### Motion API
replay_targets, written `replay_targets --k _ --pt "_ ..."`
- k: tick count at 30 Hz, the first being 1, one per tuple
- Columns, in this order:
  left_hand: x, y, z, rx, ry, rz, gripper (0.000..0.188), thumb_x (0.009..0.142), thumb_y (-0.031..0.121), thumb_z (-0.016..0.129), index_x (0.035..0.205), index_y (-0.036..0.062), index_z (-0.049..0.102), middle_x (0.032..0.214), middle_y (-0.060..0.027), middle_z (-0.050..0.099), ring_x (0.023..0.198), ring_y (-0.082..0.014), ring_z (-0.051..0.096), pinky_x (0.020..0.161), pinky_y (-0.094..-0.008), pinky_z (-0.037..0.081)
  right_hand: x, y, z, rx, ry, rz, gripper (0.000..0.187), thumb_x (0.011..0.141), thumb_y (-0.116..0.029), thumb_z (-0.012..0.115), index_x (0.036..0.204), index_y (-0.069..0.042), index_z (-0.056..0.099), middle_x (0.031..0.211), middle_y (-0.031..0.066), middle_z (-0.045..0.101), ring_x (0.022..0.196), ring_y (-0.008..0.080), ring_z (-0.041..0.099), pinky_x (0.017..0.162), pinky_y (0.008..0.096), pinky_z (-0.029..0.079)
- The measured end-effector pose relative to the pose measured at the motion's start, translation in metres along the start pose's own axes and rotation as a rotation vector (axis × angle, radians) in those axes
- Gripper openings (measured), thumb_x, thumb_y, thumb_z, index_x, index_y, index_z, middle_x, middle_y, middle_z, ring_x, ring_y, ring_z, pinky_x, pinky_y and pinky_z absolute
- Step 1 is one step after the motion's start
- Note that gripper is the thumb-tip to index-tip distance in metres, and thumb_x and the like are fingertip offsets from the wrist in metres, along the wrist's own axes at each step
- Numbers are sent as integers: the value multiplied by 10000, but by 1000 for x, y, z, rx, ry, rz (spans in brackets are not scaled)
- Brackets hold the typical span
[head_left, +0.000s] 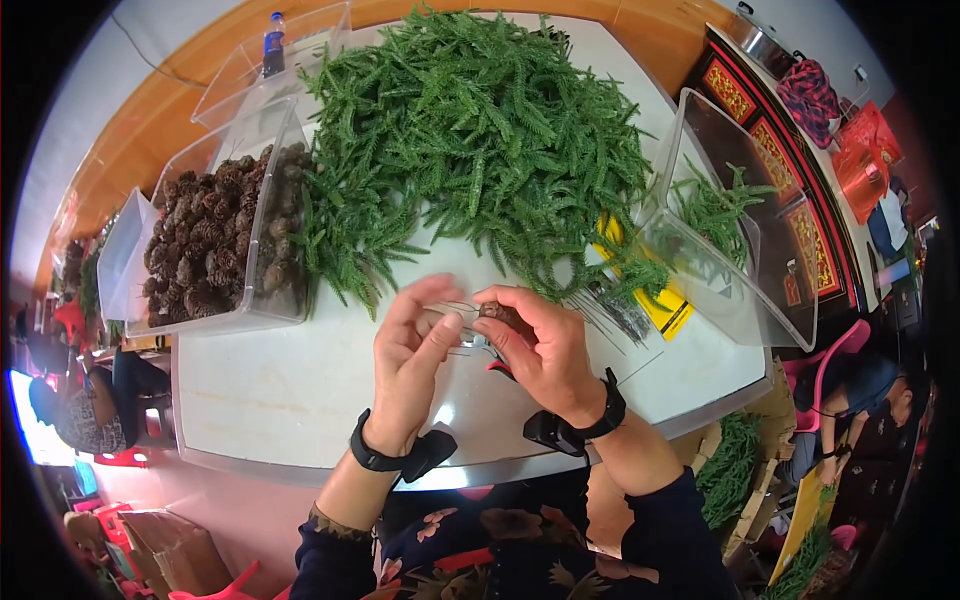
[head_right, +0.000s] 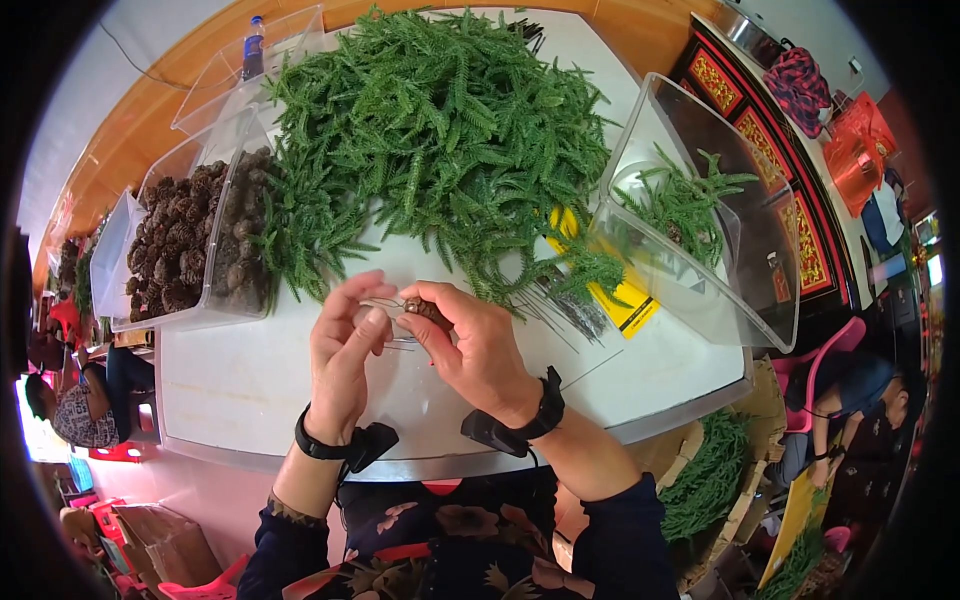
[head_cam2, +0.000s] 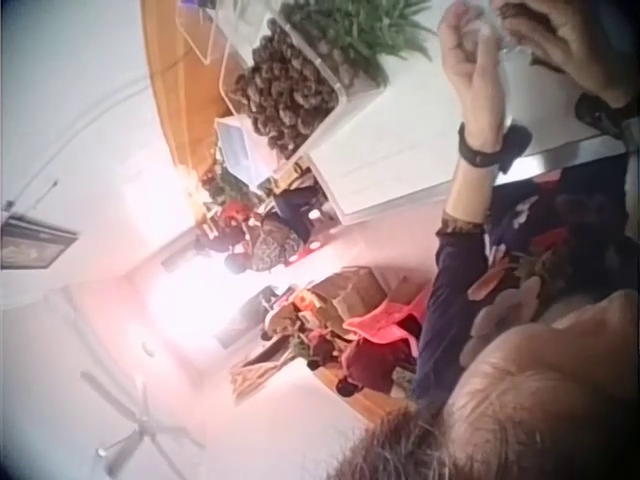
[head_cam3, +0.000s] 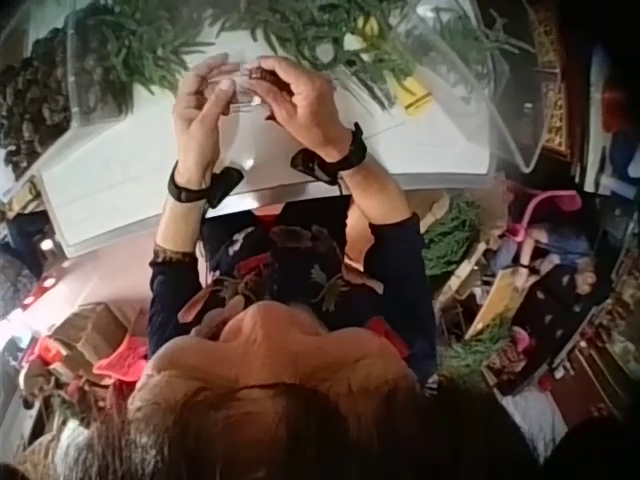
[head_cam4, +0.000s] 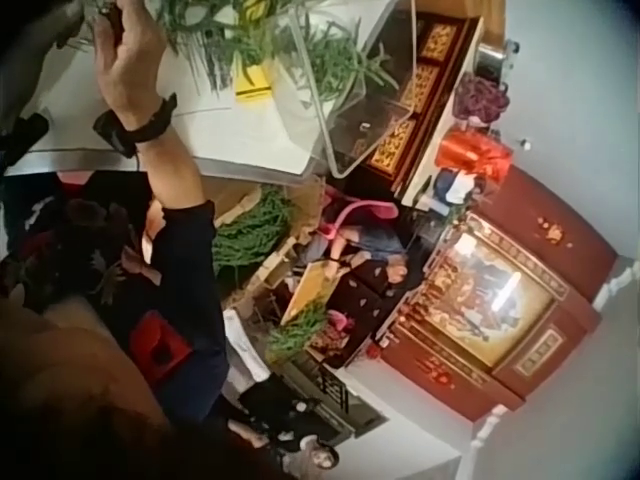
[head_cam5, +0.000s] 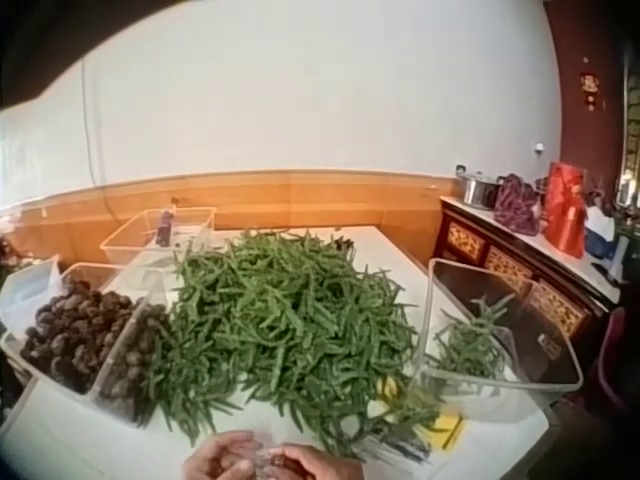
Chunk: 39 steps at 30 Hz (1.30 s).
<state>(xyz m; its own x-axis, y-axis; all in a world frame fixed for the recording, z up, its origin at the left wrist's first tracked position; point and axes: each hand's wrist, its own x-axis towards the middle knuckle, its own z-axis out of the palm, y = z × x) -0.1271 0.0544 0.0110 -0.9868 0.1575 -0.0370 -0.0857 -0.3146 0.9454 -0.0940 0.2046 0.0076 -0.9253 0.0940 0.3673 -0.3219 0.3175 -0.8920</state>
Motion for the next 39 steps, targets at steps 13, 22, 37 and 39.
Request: replay_targets --k 13,22,37,39 --pt "-2 2 -17 117 -125 91 105 933 85 636 1018 28 654 861 10 630 748 -47 527 669 -201 414 -13 4 18 201 -7 -14 199 876 -35 691 1058 -16 612 701 9 620 557 33 529 506 192 415" --pt "42 61 40 578 -348 176 122 928 96 626 1025 29 655 874 9 632 764 -64 551 674 -207 425 -15 -14 -16 370 223 -474 209 834 -74 728 1006 -25 619 699 21 619 531 73 541 482 224 421" --pt "80 -50 131 1327 -766 380 236 868 125 714 1075 33 648 855 14 654 651 -88 560 601 -248 456 -10 -13 -22 370 397 -592 258 817 -106 762 1015 -27 616 811 58 671 563 131 588 504 247 459" --pt "91 -44 106 1019 -753 268 204 886 147 699 1044 29 649 806 -8 647 670 -97 586 609 -258 479 -6 -14 -19 356 413 -654 270 813 -93 767 1026 -30 614 816 66 670 582 127 596 521 240 462"
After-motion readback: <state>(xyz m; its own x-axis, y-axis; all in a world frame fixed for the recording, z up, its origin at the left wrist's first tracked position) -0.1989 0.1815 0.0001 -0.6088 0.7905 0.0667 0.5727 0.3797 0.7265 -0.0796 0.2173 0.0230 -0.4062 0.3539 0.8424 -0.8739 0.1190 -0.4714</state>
